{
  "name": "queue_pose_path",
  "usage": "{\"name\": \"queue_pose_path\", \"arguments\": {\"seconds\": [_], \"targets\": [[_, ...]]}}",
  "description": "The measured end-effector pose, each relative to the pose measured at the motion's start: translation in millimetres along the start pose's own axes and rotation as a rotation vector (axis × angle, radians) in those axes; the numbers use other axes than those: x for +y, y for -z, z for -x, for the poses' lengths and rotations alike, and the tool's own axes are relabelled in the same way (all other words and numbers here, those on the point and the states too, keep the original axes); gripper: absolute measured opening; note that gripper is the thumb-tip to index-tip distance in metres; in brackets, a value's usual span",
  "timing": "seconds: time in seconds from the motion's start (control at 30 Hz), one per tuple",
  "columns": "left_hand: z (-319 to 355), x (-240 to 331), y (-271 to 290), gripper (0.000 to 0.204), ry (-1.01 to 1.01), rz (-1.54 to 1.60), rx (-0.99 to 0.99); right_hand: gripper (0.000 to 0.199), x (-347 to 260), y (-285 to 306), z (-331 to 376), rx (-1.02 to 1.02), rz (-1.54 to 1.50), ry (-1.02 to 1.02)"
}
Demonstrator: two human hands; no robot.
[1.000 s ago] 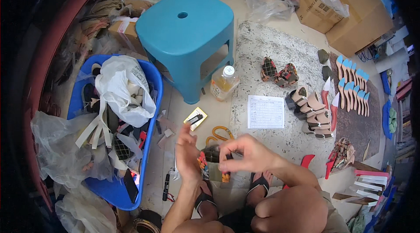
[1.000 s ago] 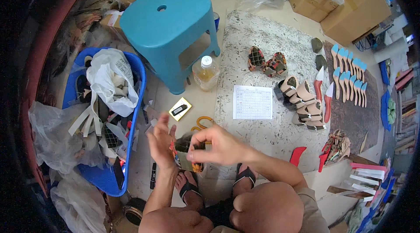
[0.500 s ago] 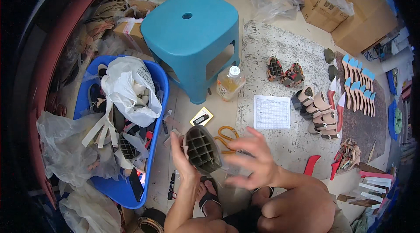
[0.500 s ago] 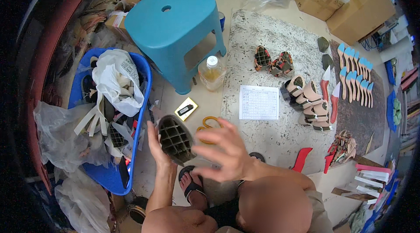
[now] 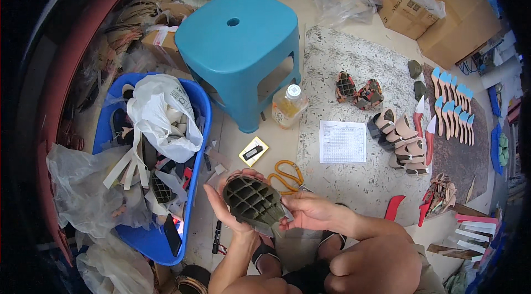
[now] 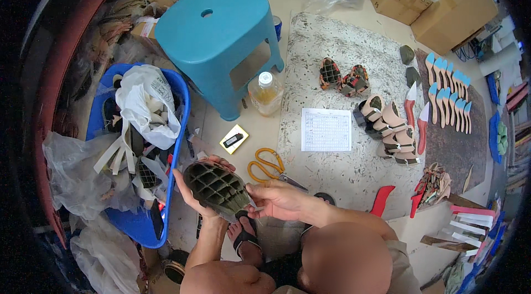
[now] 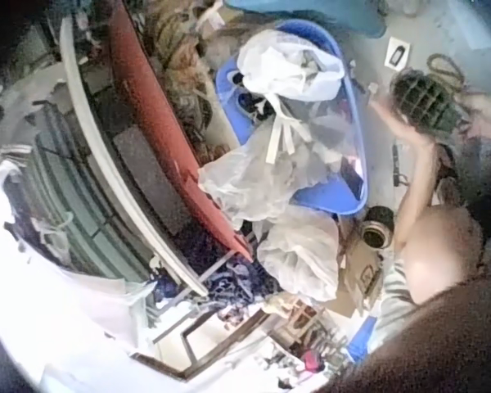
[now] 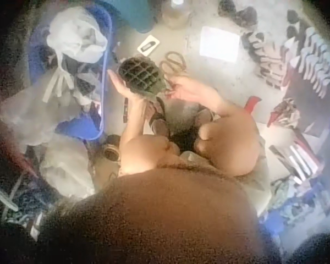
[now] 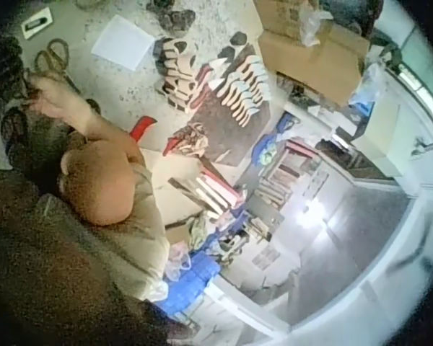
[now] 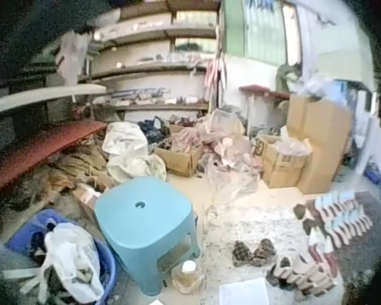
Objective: The person sits on the floor and repairs shoe soles by hand. They apply and smooth a patterned fabric onto a green sole, trim excess with scissors, then apply and trim a red insole material, finishing with a pink piece. The person handles multiple soles and uses scissors and a small knife.
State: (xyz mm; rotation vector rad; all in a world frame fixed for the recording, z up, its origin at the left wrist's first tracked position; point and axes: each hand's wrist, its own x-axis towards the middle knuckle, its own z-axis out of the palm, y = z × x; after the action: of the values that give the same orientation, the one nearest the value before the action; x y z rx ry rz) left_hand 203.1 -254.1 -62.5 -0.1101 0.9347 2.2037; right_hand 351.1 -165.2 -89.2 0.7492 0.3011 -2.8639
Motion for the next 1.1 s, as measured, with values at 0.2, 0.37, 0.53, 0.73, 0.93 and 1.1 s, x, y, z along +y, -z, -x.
{"name": "queue_pose_path", "arguments": {"seconds": [0.2,0.37,0.53,0.73,0.93,1.1], "targets": [[6.0,3.8,5.2,0.077,-0.126,-0.042,-0.007,0.033,-17.3,-20.4,2.7,0.117,0.607,0.102],[11.0,6.1,11.0,0.074,-0.274,-0.209,-0.036,0.032,-20.9,-27.1,-1.3,0.140,0.945,0.191],[12.4,6.5,12.9,0.072,-0.349,-0.246,-0.093,0.033,-11.5,-27.2,-2.0,0.181,0.968,0.201],[10.3,9.9,20.3,0.068,-0.358,-0.218,-0.165,0.036,-9.3,-38.1,3.6,0.235,1.083,0.168],[5.8,12.7,2.0,0.073,-0.020,0.005,-0.016,0.047,-21.9,-14.9,2.2,0.105,0.795,0.355],[8.4,6.2,-2.3,0.082,0.216,0.065,0.062,0.054,-31.6,-37.7,-8.1,-0.104,0.745,0.376]]}}
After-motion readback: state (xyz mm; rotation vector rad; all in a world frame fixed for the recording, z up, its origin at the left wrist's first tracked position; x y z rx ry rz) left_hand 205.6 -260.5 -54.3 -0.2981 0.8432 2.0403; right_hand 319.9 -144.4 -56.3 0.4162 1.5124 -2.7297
